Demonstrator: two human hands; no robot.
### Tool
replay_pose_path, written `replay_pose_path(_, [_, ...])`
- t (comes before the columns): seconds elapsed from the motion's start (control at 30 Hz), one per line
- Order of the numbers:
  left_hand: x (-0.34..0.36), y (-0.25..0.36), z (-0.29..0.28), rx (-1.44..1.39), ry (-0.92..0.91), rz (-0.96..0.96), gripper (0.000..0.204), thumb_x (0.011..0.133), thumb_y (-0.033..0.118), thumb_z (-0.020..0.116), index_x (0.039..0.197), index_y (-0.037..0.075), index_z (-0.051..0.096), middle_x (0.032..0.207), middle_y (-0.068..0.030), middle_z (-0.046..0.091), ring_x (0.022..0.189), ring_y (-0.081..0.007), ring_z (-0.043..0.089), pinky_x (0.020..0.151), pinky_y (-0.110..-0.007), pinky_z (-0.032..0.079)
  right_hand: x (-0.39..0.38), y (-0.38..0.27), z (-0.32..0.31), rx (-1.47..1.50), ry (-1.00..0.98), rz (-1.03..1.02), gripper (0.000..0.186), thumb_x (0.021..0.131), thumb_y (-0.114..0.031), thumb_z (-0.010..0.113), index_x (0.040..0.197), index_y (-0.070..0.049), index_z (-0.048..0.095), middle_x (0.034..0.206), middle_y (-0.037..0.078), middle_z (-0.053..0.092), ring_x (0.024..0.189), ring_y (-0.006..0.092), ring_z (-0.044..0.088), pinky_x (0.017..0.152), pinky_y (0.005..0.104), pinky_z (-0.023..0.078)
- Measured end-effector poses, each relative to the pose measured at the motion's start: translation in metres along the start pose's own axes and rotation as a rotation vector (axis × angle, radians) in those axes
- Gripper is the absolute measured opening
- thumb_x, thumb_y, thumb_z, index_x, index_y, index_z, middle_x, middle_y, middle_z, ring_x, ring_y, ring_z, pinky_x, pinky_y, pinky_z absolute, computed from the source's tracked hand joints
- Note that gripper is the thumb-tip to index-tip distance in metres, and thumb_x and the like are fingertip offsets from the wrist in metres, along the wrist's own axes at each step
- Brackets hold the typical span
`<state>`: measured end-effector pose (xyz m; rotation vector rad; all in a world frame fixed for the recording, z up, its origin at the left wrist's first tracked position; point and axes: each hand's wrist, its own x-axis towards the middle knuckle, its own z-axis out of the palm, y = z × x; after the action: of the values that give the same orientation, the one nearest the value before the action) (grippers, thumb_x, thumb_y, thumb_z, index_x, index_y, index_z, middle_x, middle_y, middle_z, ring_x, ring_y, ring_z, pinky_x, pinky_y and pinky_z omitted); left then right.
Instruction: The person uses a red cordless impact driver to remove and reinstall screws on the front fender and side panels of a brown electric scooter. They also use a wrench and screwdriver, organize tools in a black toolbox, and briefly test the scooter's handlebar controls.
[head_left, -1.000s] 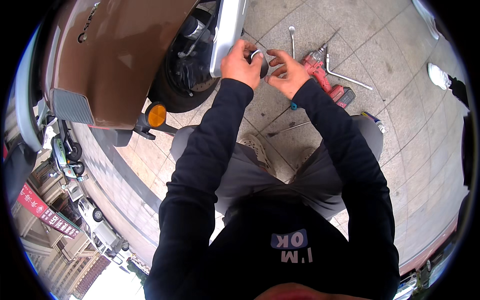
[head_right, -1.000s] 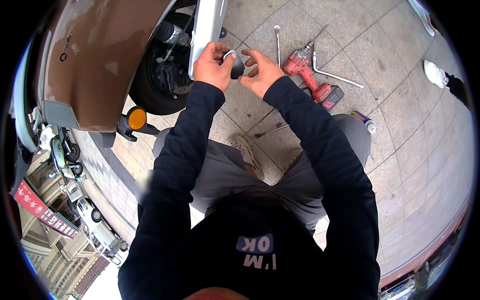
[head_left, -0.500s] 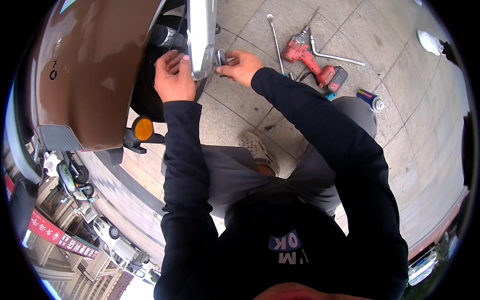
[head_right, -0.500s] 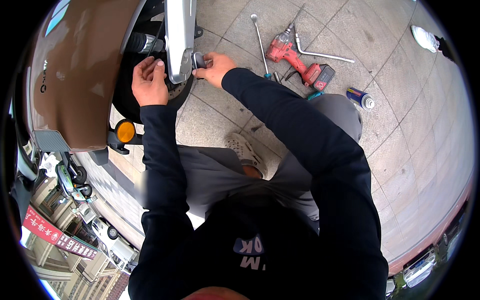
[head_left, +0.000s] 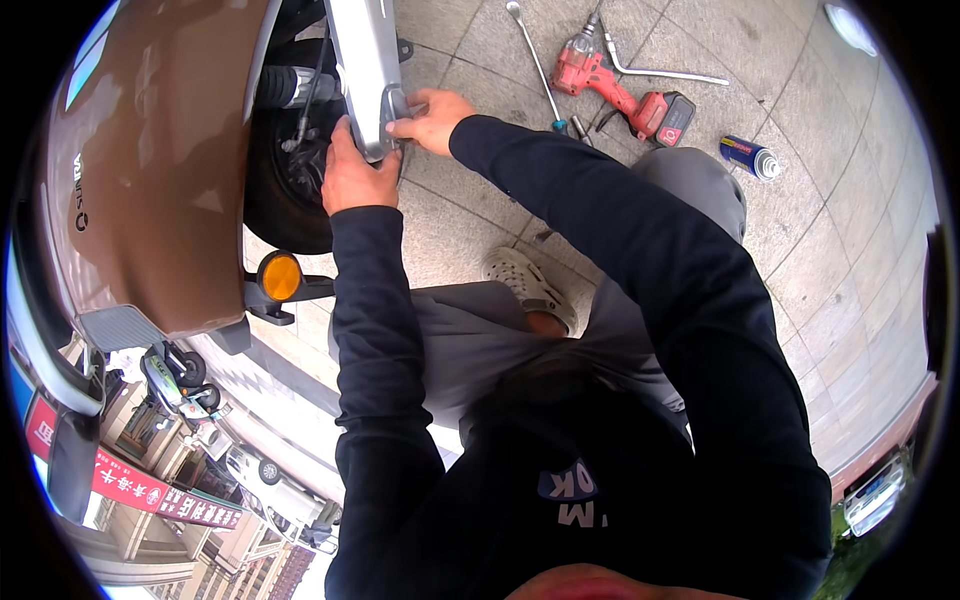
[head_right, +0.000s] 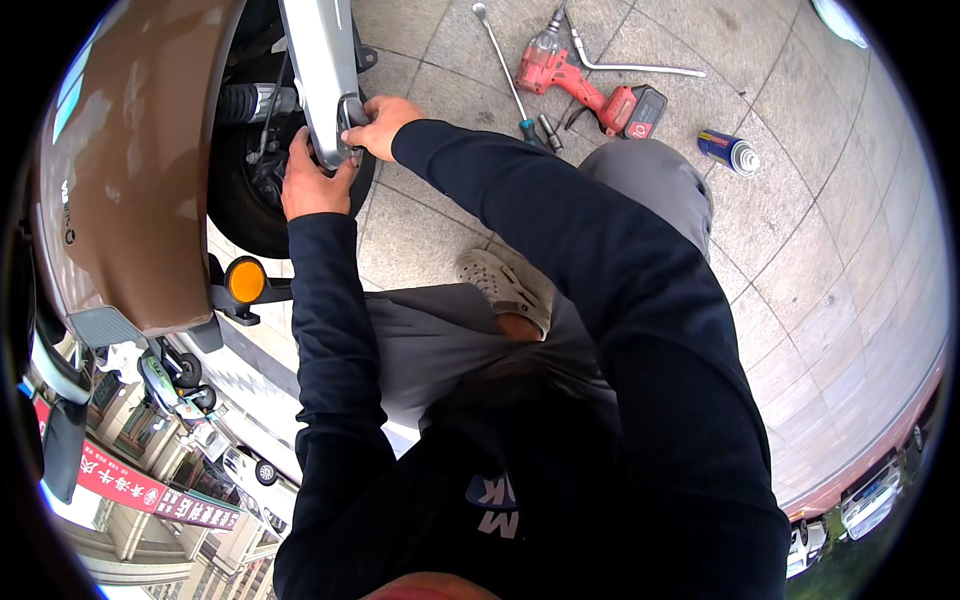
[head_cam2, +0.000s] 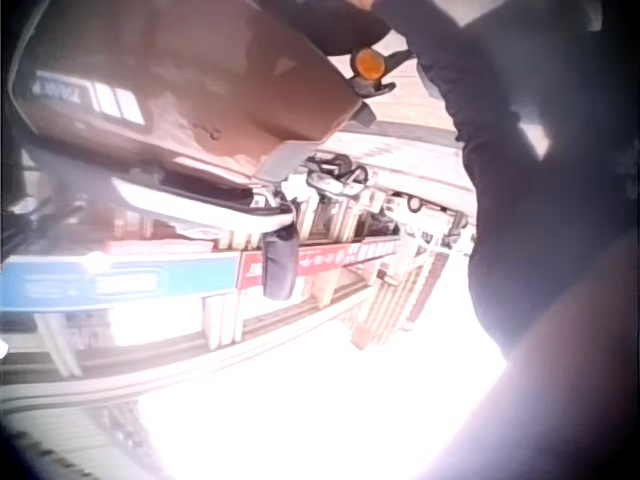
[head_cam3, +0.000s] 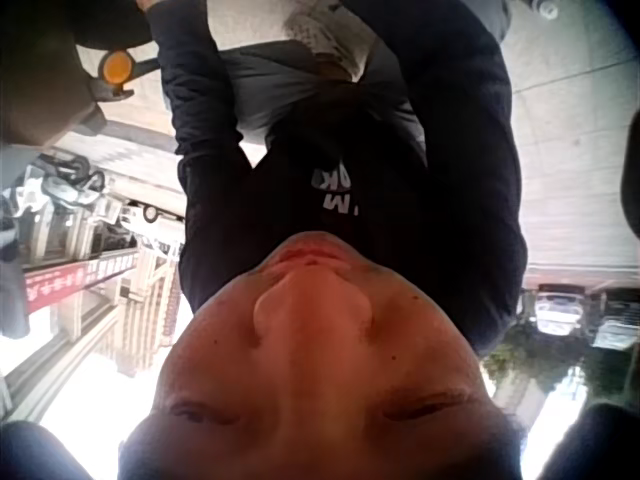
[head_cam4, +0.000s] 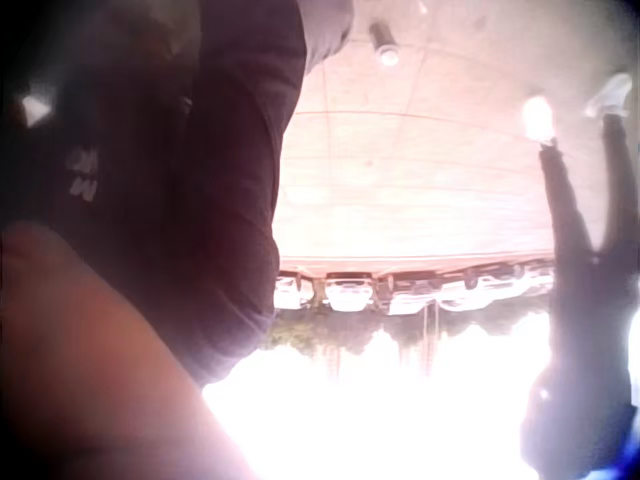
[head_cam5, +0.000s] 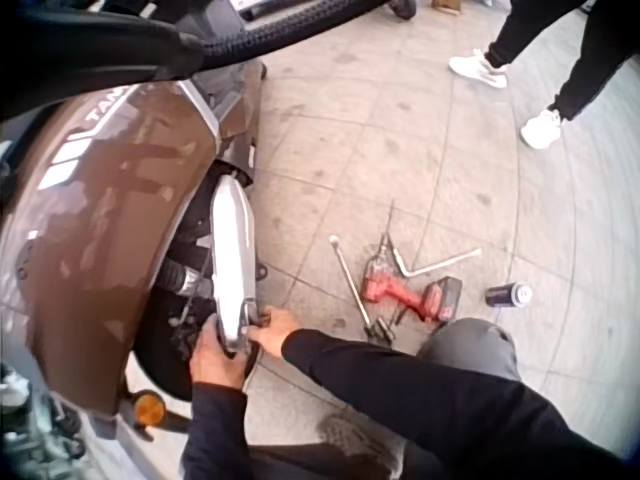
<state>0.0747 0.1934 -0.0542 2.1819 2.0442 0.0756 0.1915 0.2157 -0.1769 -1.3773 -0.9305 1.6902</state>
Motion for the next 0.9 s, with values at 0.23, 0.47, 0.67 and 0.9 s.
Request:
replay_pose_path(0.23, [0.0,0.001,0.009,0.012,-0.039,-0.051,0.081,0.072,0.02,0.082,0.141,0.011,0.04,0.106,-0.0192,0.07,0.098,-0.0368,0.069,0.086,-0.043,0.053,0.011,0.011,0.005,0.006,-0.006,0.012,0.071,0.078,-0.041,0.077,0.129,0.005,0.059,0.116,0.022,0.068,0.109,0.0317,0.066,0.096,0.0356,0.05])
replay_pose_path(0.47, [0.001,-0.002,0.018,-0.023,0.006,-0.079,0.074,0.073,0.027,0.083,0.135,0.011,0.044,0.1,-0.0213,0.071,0.094,-0.0395,0.069,0.083,-0.046,0.054,-0.007,-0.01,0.007,-0.06,0.086,-0.005,0.063,0.075,-0.043,0.079,0.116,0.004,0.067,0.102,0.019,0.072,0.096,0.0314,0.07,0.086,0.036,0.055])
replay_pose_path(0.67, [0.004,-0.002,0.021,0.02,0.019,-0.131,0.066,0.075,0.034,0.082,0.127,0.011,0.05,0.097,-0.021,0.071,0.091,-0.0402,0.069,0.08,-0.047,0.054,-0.017,-0.027,0.002,-0.151,0.095,-0.009,0.073,0.076,-0.039,0.082,0.127,0.008,0.059,0.104,0.02,0.071,0.095,0.0283,0.07,0.085,0.0344,0.056])
replay_pose_path(0.9, [0.007,0.004,0.028,0.049,0.046,-0.176,0.061,0.077,0.037,0.079,0.124,0.011,0.05,0.094,-0.0214,0.071,0.089,-0.0412,0.069,0.079,-0.048,0.053,-0.01,-0.008,0.012,-0.031,0.177,-0.04,0.051,0.08,-0.036,0.076,0.111,0.003,0.067,0.096,0.019,0.072,0.092,0.0329,0.07,0.084,0.0378,0.055])
